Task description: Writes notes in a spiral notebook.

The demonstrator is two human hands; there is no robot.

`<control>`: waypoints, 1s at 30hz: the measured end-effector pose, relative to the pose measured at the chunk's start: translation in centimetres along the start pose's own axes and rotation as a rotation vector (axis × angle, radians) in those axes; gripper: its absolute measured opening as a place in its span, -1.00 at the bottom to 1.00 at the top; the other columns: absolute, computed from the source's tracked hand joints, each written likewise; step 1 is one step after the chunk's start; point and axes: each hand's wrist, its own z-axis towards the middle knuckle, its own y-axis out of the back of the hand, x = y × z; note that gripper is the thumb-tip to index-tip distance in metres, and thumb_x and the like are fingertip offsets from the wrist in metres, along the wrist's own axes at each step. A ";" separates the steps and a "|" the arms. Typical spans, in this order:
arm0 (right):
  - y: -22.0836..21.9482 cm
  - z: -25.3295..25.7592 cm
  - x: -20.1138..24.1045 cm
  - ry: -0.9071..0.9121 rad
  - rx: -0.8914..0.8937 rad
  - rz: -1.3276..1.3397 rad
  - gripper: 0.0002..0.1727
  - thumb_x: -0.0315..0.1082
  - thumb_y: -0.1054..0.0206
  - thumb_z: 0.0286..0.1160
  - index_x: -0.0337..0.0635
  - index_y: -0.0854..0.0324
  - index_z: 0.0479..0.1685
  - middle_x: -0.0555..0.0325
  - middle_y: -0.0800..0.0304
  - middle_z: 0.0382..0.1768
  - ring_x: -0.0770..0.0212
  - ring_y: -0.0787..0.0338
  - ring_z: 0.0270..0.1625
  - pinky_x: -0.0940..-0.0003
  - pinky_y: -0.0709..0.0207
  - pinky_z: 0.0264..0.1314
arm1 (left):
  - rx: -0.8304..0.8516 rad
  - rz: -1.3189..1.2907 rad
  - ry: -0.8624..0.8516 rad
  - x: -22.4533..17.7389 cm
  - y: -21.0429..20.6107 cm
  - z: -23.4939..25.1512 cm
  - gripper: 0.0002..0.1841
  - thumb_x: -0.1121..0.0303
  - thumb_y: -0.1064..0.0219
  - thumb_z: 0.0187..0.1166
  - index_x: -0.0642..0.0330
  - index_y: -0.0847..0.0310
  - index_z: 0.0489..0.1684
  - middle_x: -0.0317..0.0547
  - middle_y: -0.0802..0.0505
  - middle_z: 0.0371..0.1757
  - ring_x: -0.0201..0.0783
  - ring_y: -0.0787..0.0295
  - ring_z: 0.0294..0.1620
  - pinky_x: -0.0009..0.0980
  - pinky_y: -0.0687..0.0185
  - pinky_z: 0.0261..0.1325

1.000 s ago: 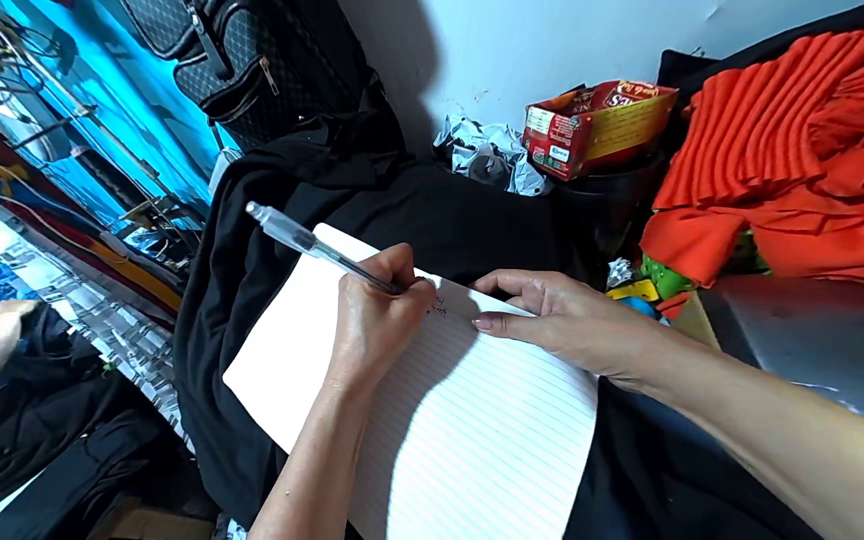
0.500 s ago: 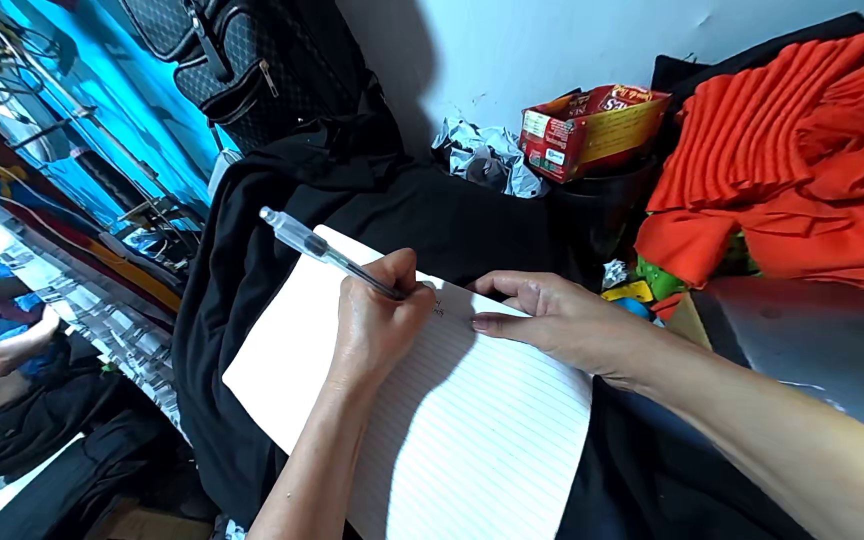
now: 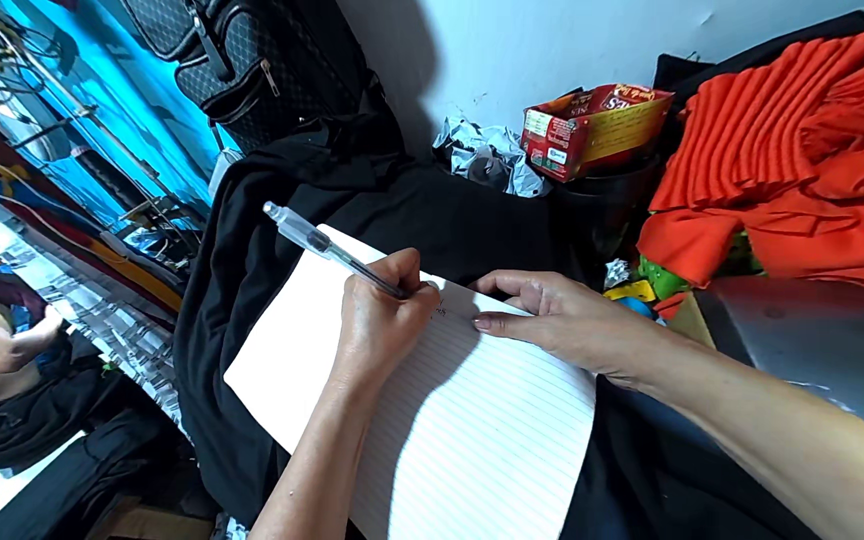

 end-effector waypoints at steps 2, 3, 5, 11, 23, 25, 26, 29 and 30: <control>0.1 0.1 -0.1 -0.002 0.012 0.008 -0.80 -0.43 -0.36 0.60 -0.14 -0.66 0.13 0.21 -0.85 -0.40 0.42 -0.82 -0.38 0.54 -0.67 -0.33 | -0.010 0.028 -0.024 0.1 -0.1 -0.1 -0.68 0.59 -0.27 0.28 0.00 -0.28 -0.76 -0.46 -0.34 -0.77 -0.61 -0.19 -0.75 -0.65 0.00 -0.66; 0.1 0.1 -0.1 -0.006 0.010 0.009 -0.80 -0.43 -0.36 0.61 -0.14 -0.67 0.13 0.20 -0.85 -0.40 0.41 -0.82 -0.38 0.53 -0.68 -0.33 | -0.013 0.010 -0.018 0.1 0.0 -0.1 -0.68 0.59 -0.26 0.28 -0.01 -0.28 -0.76 -0.46 -0.34 -0.77 -0.61 -0.20 -0.75 -0.65 -0.01 -0.66; 0.0 0.0 0.0 -0.010 -0.007 0.002 -0.81 -0.41 -0.35 0.61 -0.13 -0.68 0.12 0.18 -0.84 -0.42 0.39 -0.79 -0.44 0.55 -0.63 -0.41 | -0.014 -0.057 0.033 -0.2 0.0 -0.1 -0.69 0.60 -0.25 0.32 0.00 -0.30 -0.74 -0.45 -0.37 -0.78 -0.60 -0.26 -0.77 -0.68 -0.10 -0.68; 0.1 0.2 -0.2 -0.001 0.009 0.008 -0.81 -0.42 -0.36 0.60 -0.14 -0.67 0.12 0.18 -0.88 -0.36 0.39 -0.85 -0.35 0.52 -0.70 -0.30 | 0.009 -0.005 0.026 -0.1 -0.2 -0.1 -0.69 0.56 -0.26 0.35 0.00 -0.32 -0.73 -0.44 -0.38 -0.78 -0.59 -0.25 -0.77 -0.64 -0.07 -0.68; 0.0 -0.1 0.2 -0.017 -0.001 -0.008 -0.79 -0.40 -0.34 0.62 -0.14 -0.66 0.15 0.19 -0.83 -0.41 0.40 -0.78 -0.43 0.55 -0.62 -0.39 | 0.021 -0.150 0.096 -0.4 0.1 0.1 -0.65 0.63 -0.26 0.31 0.00 -0.27 -0.76 -0.45 -0.35 -0.79 -0.60 -0.21 -0.79 -0.67 -0.06 -0.69; 0.0 -0.1 0.2 -0.021 0.001 0.018 -0.81 -0.40 -0.34 0.63 -0.11 -0.68 0.12 0.18 -0.86 -0.40 0.37 -0.81 -0.43 0.53 -0.65 -0.40 | -0.035 -0.392 0.166 -0.4 0.5 0.0 -0.62 0.69 -0.21 0.39 0.00 -0.29 -0.74 -0.45 -0.42 -0.80 -0.63 -0.29 -0.81 -0.73 -0.22 -0.71; 0.0 0.0 0.2 -0.027 0.002 0.024 -0.82 -0.40 -0.34 0.63 -0.10 -0.68 0.11 0.18 -0.86 -0.38 0.37 -0.82 -0.41 0.53 -0.65 -0.38 | -0.073 -0.479 0.192 -0.5 0.6 0.0 -0.61 0.71 -0.19 0.42 0.01 -0.30 -0.74 -0.43 -0.46 -0.80 -0.62 -0.33 -0.81 -0.74 -0.27 -0.71; 0.0 0.1 0.3 -0.043 0.018 0.027 -0.81 -0.40 -0.34 0.62 -0.09 -0.68 0.13 0.17 -0.88 -0.36 0.35 -0.84 -0.40 0.52 -0.69 -0.36 | -0.169 -0.597 0.217 -0.6 0.7 -0.1 -0.60 0.70 -0.18 0.48 0.01 -0.33 -0.74 -0.41 -0.49 -0.78 -0.62 -0.34 -0.80 -0.76 -0.27 -0.70; 0.0 0.2 0.4 -0.046 0.025 -0.005 -0.80 -0.39 -0.34 0.63 -0.08 -0.67 0.15 0.16 -0.88 -0.37 0.34 -0.85 -0.40 0.50 -0.70 -0.35 | -0.195 -0.608 0.219 -0.6 0.8 -0.1 -0.60 0.69 -0.18 0.51 0.01 -0.34 -0.73 -0.41 -0.50 -0.76 -0.62 -0.34 -0.79 -0.76 -0.27 -0.69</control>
